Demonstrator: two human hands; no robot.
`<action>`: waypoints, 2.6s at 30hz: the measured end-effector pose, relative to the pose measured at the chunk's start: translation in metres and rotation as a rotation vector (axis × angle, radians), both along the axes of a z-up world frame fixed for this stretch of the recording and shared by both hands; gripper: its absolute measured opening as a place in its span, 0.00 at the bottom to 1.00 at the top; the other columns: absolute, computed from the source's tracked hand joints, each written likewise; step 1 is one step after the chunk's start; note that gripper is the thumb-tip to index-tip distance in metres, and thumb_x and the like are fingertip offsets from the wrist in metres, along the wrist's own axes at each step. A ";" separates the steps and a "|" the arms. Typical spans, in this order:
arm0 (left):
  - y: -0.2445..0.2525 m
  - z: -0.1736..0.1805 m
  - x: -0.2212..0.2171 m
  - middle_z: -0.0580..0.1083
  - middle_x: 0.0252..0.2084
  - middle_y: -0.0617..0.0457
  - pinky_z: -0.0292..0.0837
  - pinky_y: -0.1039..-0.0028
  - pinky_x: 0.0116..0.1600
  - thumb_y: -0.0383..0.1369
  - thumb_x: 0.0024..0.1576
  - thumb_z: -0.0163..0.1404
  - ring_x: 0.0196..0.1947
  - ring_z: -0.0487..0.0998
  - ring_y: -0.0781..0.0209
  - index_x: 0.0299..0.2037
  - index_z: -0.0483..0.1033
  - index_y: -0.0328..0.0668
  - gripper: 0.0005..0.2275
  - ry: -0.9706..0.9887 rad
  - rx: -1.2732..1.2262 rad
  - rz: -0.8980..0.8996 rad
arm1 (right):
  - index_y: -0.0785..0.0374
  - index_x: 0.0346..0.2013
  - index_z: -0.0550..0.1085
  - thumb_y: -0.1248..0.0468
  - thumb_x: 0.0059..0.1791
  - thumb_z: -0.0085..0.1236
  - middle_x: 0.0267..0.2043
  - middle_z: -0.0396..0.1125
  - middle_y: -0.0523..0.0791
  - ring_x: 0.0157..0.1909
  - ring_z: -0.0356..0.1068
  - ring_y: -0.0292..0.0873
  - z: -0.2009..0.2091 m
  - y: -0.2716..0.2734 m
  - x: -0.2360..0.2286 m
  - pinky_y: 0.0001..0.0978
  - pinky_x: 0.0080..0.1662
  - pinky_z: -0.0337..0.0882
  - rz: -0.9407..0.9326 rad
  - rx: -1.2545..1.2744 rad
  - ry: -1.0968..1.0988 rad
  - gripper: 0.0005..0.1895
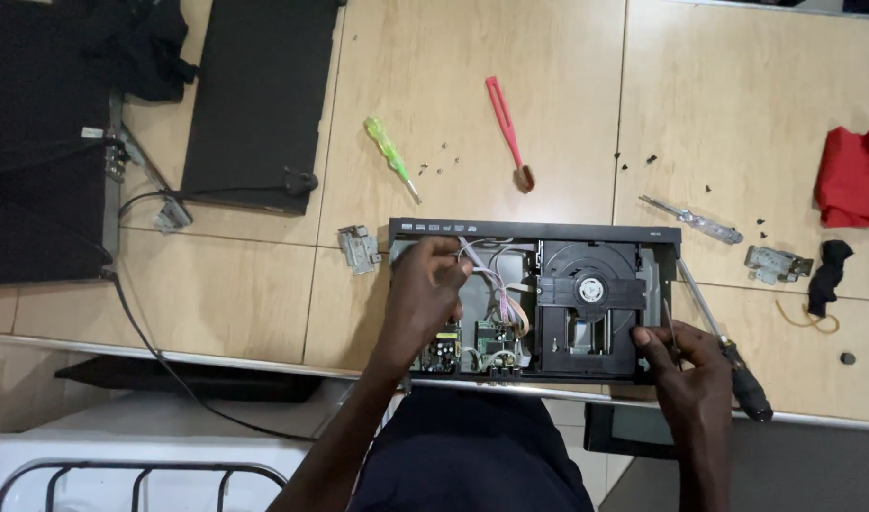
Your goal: The person is repairing a disassembled electronic device, likely a VCR, on a wooden table. They handle internal components, including a circuit board and a mechanical assembly, and connect ribbon cables and wires by hand. Various tools and screws are scattered on the table.
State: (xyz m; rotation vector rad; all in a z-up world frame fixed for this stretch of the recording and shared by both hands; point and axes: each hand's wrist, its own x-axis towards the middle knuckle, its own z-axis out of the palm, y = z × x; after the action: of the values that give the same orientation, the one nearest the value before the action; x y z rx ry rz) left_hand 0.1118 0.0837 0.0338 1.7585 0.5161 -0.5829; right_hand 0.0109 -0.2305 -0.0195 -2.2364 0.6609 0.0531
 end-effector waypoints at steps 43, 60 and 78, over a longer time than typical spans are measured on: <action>-0.012 -0.033 -0.012 0.75 0.42 0.38 0.74 0.55 0.30 0.23 0.55 0.56 0.35 0.78 0.45 0.62 0.52 0.28 0.28 -0.202 0.300 -0.605 | 0.61 0.47 0.82 0.56 0.52 0.63 0.49 0.72 0.49 0.52 0.66 0.47 0.017 0.010 0.003 0.44 0.51 0.64 0.010 -0.021 0.039 0.14; 0.007 0.005 0.004 0.71 0.66 0.44 0.77 0.58 0.49 0.39 0.56 0.56 0.55 0.79 0.48 0.64 0.59 0.37 0.28 -0.008 0.094 -0.606 | 0.63 0.41 0.82 0.58 0.53 0.61 0.46 0.73 0.47 0.53 0.66 0.47 0.024 0.015 0.002 0.44 0.52 0.63 0.054 0.004 0.000 0.11; -0.005 -0.025 -0.039 0.77 0.43 0.47 0.69 0.62 0.41 0.38 0.54 0.60 0.39 0.80 0.56 0.44 0.69 0.44 0.15 -0.228 0.170 -0.503 | 0.60 0.43 0.82 0.56 0.52 0.61 0.52 0.73 0.48 0.57 0.65 0.48 0.023 0.013 0.004 0.47 0.52 0.64 0.021 0.012 0.040 0.12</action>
State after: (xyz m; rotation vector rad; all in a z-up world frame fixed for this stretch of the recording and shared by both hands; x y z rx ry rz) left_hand 0.0732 0.0788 0.0084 2.1011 -0.0455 -0.6865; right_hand 0.0152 -0.2174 0.0032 -2.2359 0.6570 0.1115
